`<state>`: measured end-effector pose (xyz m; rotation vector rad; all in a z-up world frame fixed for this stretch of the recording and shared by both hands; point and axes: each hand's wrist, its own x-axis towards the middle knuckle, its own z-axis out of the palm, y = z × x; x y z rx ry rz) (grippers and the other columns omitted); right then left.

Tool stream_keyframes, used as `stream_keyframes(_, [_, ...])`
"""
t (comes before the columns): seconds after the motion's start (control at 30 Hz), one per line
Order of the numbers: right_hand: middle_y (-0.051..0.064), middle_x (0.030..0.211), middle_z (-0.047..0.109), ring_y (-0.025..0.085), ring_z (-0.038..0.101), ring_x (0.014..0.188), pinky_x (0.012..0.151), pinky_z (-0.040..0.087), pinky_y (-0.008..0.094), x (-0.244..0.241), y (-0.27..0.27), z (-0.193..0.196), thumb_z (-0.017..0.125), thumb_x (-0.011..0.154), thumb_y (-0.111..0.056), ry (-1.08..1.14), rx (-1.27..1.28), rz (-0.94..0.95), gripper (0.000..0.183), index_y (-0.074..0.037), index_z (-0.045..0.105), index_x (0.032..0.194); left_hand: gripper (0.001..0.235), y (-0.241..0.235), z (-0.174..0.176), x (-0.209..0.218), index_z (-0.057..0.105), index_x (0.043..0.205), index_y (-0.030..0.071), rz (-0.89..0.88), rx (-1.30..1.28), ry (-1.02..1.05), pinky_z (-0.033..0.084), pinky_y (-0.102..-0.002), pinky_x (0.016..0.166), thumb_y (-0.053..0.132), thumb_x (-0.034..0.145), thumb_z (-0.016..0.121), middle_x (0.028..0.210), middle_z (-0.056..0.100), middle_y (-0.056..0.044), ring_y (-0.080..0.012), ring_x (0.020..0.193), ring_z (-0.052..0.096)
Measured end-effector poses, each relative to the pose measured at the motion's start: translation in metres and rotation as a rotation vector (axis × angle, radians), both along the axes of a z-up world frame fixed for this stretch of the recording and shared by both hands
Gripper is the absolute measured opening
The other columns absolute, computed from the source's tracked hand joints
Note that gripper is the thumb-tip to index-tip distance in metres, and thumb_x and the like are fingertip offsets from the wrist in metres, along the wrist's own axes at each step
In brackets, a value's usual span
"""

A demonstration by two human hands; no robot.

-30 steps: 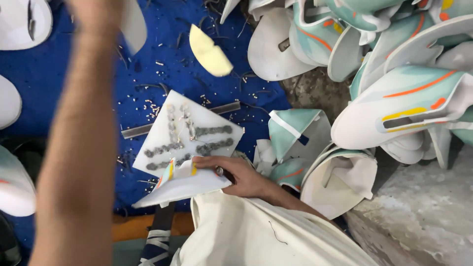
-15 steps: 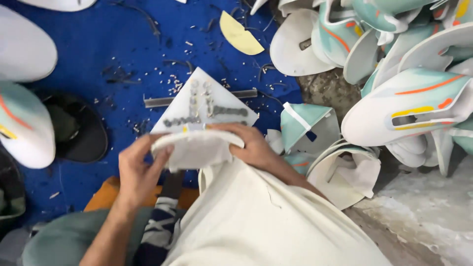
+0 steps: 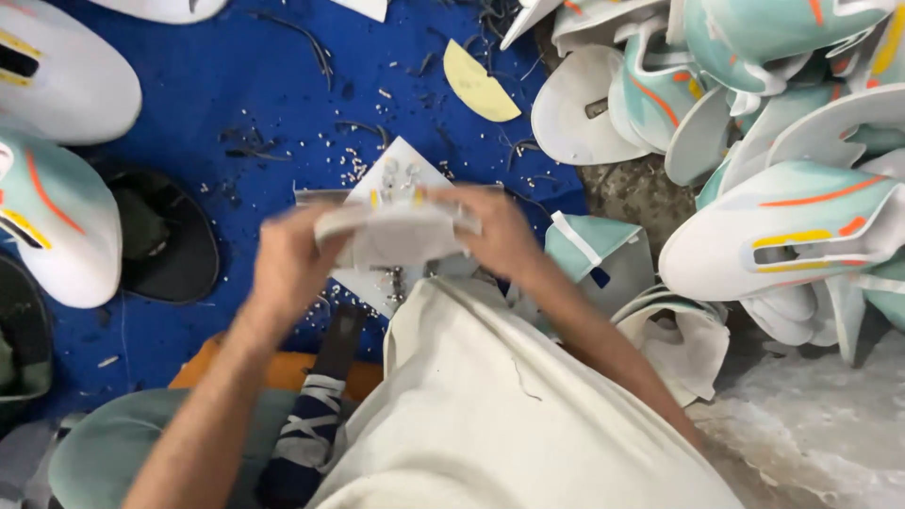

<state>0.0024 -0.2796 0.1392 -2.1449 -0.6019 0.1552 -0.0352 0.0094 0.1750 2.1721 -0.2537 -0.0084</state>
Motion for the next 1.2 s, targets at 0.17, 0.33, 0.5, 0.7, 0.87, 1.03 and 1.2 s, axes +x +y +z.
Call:
stream_keyframes(0.17, [0.014,0.132,0.071,0.030,0.071,0.115,0.096,0.058,0.039,0.093,0.011,0.033,0.070,0.084,0.001,-0.176,-0.006,-0.077,0.055,-0.013,0.063,0.137,0.027,-0.018,0.053,0.084,0.074,0.120,0.006,0.041,-0.003,-0.242,0.058,-0.038,0.085,0.001,0.094,0.072,0.116,0.073,-0.017,-0.0321,0.101,0.072])
stream_keyframes(0.33, [0.011,0.120,0.072,0.032,0.074,0.099,0.080,0.058,0.043,0.092,-0.002,-0.065,0.070,0.100,-0.011,-0.117,-0.296,-0.112,0.045,-0.020,0.064,0.144,0.050,-0.010,-0.069,0.062,0.076,0.113,0.006,0.016,0.042,-0.279,0.058,-0.041,0.093,-0.014,0.072,0.056,0.115,0.074,-0.018,-0.0349,0.107,0.072])
stream_keyframes(0.5, [0.006,0.156,0.051,0.031,0.073,0.078,0.063,0.059,0.040,0.003,0.007,-0.038,0.058,0.085,-0.001,-0.045,-0.517,0.036,0.061,-0.017,0.059,0.144,0.052,-0.020,-0.078,-0.023,0.075,0.113,0.010,-0.138,0.278,-0.120,0.052,-0.043,0.099,-0.006,0.064,0.067,0.122,0.070,-0.014,-0.0335,0.116,0.064])
stream_keyframes(0.7, [0.005,0.145,0.061,0.029,0.071,0.116,0.093,0.059,0.037,0.063,-0.005,-0.061,0.061,0.090,-0.004,-0.162,-0.241,-0.096,0.048,-0.016,0.066,0.136,0.051,-0.026,-0.053,0.038,0.072,0.126,0.013,0.001,0.166,-0.112,0.052,-0.043,0.100,-0.002,0.078,0.068,0.135,0.065,-0.017,-0.0363,0.119,0.063])
stream_keyframes(0.87, [0.004,0.149,0.055,0.029,0.072,0.102,0.083,0.059,0.040,0.021,-0.002,-0.069,0.059,0.083,-0.004,-0.054,-0.438,0.016,0.056,-0.016,0.063,0.138,0.049,-0.009,-0.077,-0.002,0.068,0.132,0.017,-0.077,0.299,0.070,0.053,-0.042,0.104,0.002,0.086,0.065,0.137,0.066,-0.015,-0.0345,0.120,0.065])
stream_keyframes(1.03, [0.004,0.161,0.040,0.026,0.074,0.077,0.057,0.058,0.042,-0.052,-0.001,-0.084,0.059,0.076,-0.006,0.067,-0.540,0.011,0.070,-0.013,0.054,0.145,0.053,-0.026,-0.101,-0.045,0.063,0.135,0.012,-0.175,0.470,-0.175,0.047,-0.047,0.108,0.011,0.082,0.066,0.143,0.057,-0.023,-0.0426,0.131,0.058])
stream_keyframes(1.2, [0.001,0.160,0.045,0.030,0.074,0.075,0.057,0.058,0.042,-0.083,-0.007,-0.101,0.064,0.081,-0.012,-0.040,-0.404,-0.002,0.062,-0.017,0.059,0.142,0.053,-0.059,-0.102,-0.078,0.062,0.136,0.018,-0.212,0.957,-0.237,0.047,-0.058,0.098,0.024,0.084,0.056,0.142,0.045,-0.037,-0.0563,0.121,0.053])
